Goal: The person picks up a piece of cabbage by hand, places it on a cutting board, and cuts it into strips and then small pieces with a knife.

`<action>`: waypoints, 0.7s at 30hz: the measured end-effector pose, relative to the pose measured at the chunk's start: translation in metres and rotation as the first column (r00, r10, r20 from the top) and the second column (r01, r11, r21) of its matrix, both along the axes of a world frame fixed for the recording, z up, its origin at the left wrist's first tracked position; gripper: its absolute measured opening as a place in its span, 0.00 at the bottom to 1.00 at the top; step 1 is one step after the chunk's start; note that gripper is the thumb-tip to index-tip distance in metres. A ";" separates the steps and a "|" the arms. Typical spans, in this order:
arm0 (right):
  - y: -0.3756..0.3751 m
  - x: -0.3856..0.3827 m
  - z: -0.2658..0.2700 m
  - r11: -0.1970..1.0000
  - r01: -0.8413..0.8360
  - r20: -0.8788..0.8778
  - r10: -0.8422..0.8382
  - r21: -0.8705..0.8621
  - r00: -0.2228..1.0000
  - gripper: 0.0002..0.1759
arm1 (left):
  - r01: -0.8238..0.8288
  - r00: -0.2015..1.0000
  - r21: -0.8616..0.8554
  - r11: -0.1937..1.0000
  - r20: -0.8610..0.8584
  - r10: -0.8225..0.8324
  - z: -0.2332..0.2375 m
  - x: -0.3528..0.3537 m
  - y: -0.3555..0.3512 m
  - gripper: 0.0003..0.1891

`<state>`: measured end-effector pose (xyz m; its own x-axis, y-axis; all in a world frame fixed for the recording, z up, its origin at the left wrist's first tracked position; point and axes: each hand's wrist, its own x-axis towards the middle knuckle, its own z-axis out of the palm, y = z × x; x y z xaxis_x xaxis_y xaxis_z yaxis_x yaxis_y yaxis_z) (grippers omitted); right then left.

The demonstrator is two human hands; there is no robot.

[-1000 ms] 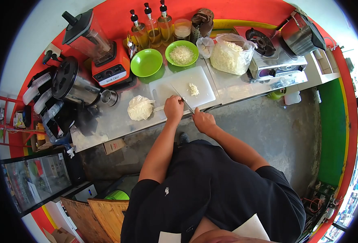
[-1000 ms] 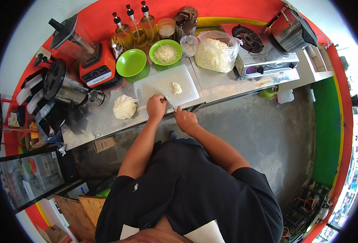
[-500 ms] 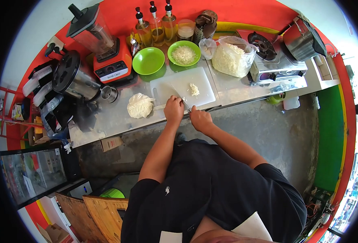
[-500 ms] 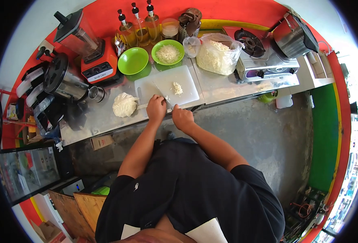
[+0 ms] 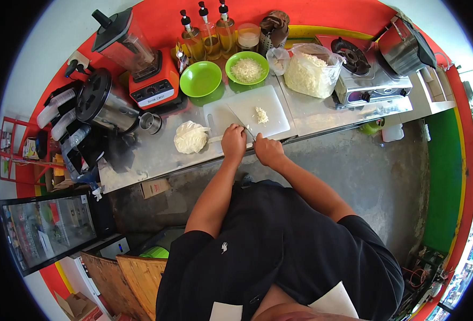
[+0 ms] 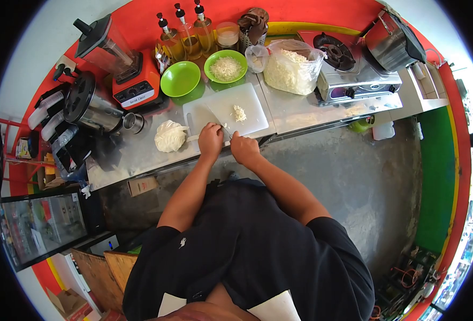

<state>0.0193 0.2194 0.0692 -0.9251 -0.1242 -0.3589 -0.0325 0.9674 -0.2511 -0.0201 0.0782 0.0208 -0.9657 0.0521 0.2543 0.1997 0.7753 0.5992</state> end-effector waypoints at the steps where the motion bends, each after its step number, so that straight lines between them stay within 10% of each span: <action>1: 0.000 -0.002 -0.001 0.999 -0.032 -0.026 0.033 0.030 0.999 0.16 | 0.003 1.000 -0.005 1.000 -0.004 -0.003 0.001 -0.001 -0.001 0.07; 21: -0.011 0.007 -0.007 0.999 -0.018 -0.003 0.018 0.030 1.000 0.18 | 0.012 1.000 0.148 0.989 0.018 -0.015 -0.004 -0.004 -0.011 0.05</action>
